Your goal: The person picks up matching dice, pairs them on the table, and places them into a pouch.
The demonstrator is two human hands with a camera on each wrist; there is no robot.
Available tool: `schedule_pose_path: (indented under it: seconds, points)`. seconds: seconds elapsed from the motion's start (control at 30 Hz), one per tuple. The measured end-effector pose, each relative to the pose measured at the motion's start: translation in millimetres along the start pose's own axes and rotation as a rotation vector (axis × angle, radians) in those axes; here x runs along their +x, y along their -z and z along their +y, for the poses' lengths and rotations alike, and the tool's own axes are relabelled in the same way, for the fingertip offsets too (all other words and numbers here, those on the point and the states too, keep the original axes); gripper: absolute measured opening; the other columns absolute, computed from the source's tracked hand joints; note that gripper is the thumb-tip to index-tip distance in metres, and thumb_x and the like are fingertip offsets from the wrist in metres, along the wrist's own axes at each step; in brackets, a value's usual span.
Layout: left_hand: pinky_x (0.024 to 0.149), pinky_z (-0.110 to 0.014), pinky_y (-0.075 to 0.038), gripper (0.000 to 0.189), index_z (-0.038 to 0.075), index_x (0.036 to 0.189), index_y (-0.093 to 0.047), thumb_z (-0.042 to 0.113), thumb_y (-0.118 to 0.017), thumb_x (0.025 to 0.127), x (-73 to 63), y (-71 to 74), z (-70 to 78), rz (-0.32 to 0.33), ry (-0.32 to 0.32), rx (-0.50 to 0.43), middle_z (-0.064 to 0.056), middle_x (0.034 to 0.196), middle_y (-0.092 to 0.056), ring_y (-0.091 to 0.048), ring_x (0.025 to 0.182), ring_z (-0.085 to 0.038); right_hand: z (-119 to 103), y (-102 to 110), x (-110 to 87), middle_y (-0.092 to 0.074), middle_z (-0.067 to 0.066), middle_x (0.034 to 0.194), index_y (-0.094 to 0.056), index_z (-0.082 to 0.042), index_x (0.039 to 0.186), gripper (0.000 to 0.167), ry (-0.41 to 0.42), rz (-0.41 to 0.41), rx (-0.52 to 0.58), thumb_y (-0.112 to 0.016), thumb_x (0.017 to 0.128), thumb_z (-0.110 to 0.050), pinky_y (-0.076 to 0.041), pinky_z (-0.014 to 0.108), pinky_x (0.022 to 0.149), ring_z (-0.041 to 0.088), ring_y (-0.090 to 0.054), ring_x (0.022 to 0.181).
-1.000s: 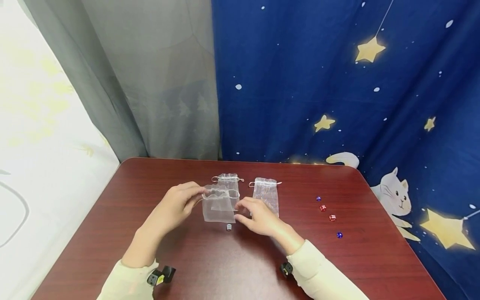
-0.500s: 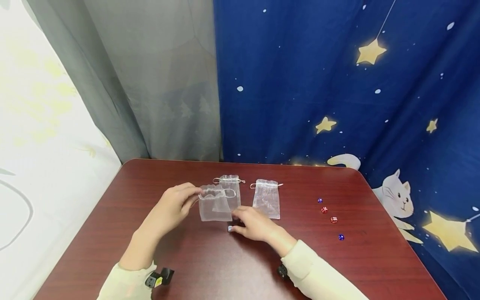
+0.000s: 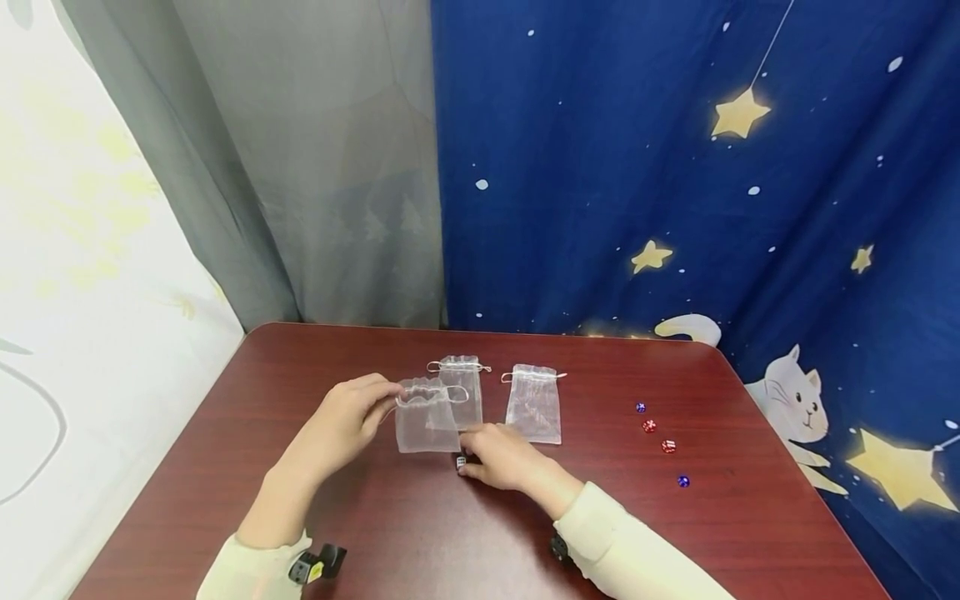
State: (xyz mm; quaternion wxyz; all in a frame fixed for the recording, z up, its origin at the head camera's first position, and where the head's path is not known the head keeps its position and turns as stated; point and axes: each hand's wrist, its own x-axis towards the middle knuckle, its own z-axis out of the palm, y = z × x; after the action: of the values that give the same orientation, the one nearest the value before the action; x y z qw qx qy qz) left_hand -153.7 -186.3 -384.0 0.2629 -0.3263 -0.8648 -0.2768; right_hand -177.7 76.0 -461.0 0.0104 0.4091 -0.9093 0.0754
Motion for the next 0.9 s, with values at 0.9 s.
schedule_pose_path:
  seconds: [0.9]
  points:
    - [0.068, -0.029, -0.055, 0.018, 0.004, 0.097, -0.075, -0.008, -0.075, 0.084, -11.3, -4.4, -4.9, -0.049, 0.001, -0.004, 0.004, 0.088, -0.070, -0.063, 0.077, -0.007, 11, 34, 2.0, -0.067, -0.002, 0.091, -0.074, -0.009, 0.100, 0.014, 0.042, 0.128, 0.169, -0.075, 0.093, -0.021, -0.054, 0.029, 0.074, 0.012, -0.063, 0.081]
